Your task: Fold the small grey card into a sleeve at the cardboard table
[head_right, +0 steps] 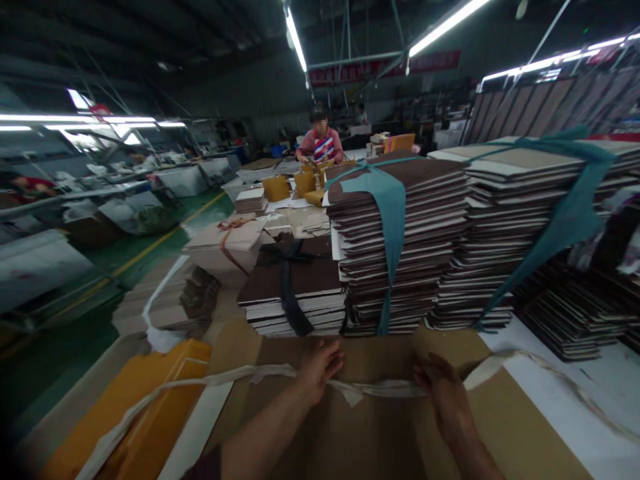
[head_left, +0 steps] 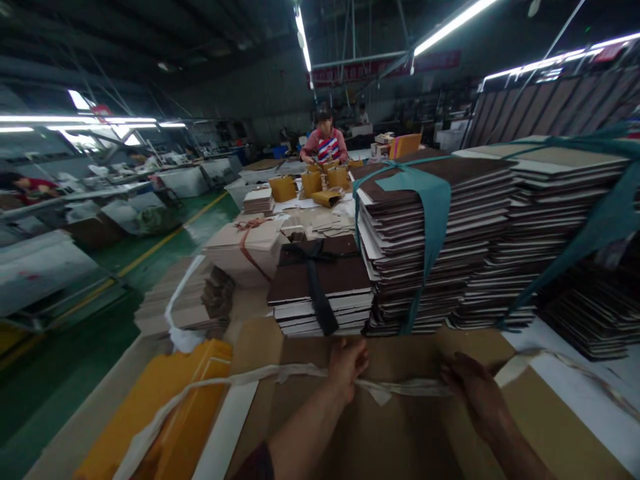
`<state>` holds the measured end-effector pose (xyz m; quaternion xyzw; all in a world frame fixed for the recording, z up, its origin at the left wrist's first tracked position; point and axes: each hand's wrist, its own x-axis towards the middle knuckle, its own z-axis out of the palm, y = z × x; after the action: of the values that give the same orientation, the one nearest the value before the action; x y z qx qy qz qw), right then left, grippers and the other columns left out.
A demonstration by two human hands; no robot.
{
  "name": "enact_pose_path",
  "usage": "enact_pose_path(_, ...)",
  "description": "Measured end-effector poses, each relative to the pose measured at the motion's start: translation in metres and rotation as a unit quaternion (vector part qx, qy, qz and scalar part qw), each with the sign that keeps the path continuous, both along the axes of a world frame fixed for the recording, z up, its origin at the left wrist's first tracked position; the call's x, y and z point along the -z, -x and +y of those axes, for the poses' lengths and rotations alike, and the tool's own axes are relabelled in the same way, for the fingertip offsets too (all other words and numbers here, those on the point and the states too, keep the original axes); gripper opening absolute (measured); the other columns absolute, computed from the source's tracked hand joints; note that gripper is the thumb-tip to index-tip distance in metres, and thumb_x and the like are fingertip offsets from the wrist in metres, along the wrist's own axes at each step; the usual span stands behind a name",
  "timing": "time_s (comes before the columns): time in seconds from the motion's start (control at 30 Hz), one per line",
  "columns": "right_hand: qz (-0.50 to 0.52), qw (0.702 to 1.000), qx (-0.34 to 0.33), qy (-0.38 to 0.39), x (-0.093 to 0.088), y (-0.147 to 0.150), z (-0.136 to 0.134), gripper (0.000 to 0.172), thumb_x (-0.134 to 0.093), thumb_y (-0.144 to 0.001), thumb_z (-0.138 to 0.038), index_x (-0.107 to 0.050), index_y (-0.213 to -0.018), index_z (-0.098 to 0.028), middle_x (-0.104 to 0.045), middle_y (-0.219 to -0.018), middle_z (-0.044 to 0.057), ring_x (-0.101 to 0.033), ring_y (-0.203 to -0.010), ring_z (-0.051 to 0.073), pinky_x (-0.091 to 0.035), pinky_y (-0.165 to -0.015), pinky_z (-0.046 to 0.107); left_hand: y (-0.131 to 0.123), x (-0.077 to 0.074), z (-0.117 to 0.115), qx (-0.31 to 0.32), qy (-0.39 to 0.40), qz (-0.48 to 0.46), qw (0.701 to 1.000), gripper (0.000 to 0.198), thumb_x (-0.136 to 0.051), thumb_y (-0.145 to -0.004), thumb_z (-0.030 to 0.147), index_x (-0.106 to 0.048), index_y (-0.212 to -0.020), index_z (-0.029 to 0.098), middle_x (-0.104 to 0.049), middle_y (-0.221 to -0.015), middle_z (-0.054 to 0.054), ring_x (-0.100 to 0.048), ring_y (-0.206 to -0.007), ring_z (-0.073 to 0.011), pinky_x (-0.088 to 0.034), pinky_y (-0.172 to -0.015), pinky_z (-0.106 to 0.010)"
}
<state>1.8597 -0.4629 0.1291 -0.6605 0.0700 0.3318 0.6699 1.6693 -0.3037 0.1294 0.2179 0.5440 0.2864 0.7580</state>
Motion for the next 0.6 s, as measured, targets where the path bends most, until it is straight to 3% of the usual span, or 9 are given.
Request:
enact_pose_path(0.13, 0.030, 0.988, -0.154, -0.017, -0.009, 0.068, 0.021, 0.055, -0.087, -0.050, -0.043, -0.065, -0.094, -0.018, -0.074, -0.085, 0.007, -0.069, -0.074, 0.020, -0.059, -0.068, 0.030, 0.033, -0.007, 0.033, -0.039, -0.002, 0.003, 0.999, 0.020, -0.072, -0.082, 0.007, -0.055, -0.088, 0.017, -0.067, -0.077, 0.000, -0.068, -0.067, -0.0116, -0.057, -0.066, -0.024)
enact_pose_path(0.3, 0.030, 0.967, -0.250, -0.049, 0.005, 0.127, 0.097, 0.045, -0.082, -0.055, -0.043, -0.064, -0.091, -0.021, -0.070, -0.081, 0.000, -0.068, -0.082, 0.023, -0.055, -0.071, 0.035, 0.039, -0.014, 0.064, -0.027, 0.052, 0.006, 0.998, 0.006, -0.060, -0.091, 0.007, -0.059, -0.087, 0.011, -0.065, -0.080, -0.001, -0.066, -0.070, -0.0120, -0.058, -0.062, -0.024)
enact_pose_path(0.43, -0.030, 0.967, -0.253, -0.020, 0.030, 0.138, 0.142, 0.026, -0.076, -0.065, -0.033, -0.063, -0.083, -0.019, -0.064, -0.073, -0.002, -0.061, -0.075, 0.019, -0.048, -0.070, 0.032, 0.031, -0.010, 0.073, -0.030, 0.059, 0.008, 0.998, 0.008, -0.061, -0.095, 0.019, -0.062, -0.097, 0.011, -0.064, -0.087, -0.001, -0.064, -0.071, -0.0108, -0.057, -0.060, -0.024)
enact_pose_path(0.6, -0.073, 0.965, -0.252, -0.012, 0.042, 0.131, 0.164, 0.017, -0.072, -0.077, -0.029, -0.062, -0.086, -0.018, -0.061, -0.077, -0.002, -0.057, -0.073, 0.017, -0.044, -0.071, 0.032, 0.019, -0.005, 0.083, -0.053, 0.036, -0.001, 0.998, 0.004, -0.061, -0.094, 0.015, -0.061, -0.094, 0.012, -0.062, -0.082, 0.001, -0.063, -0.069, -0.0103, -0.057, -0.060, -0.023)
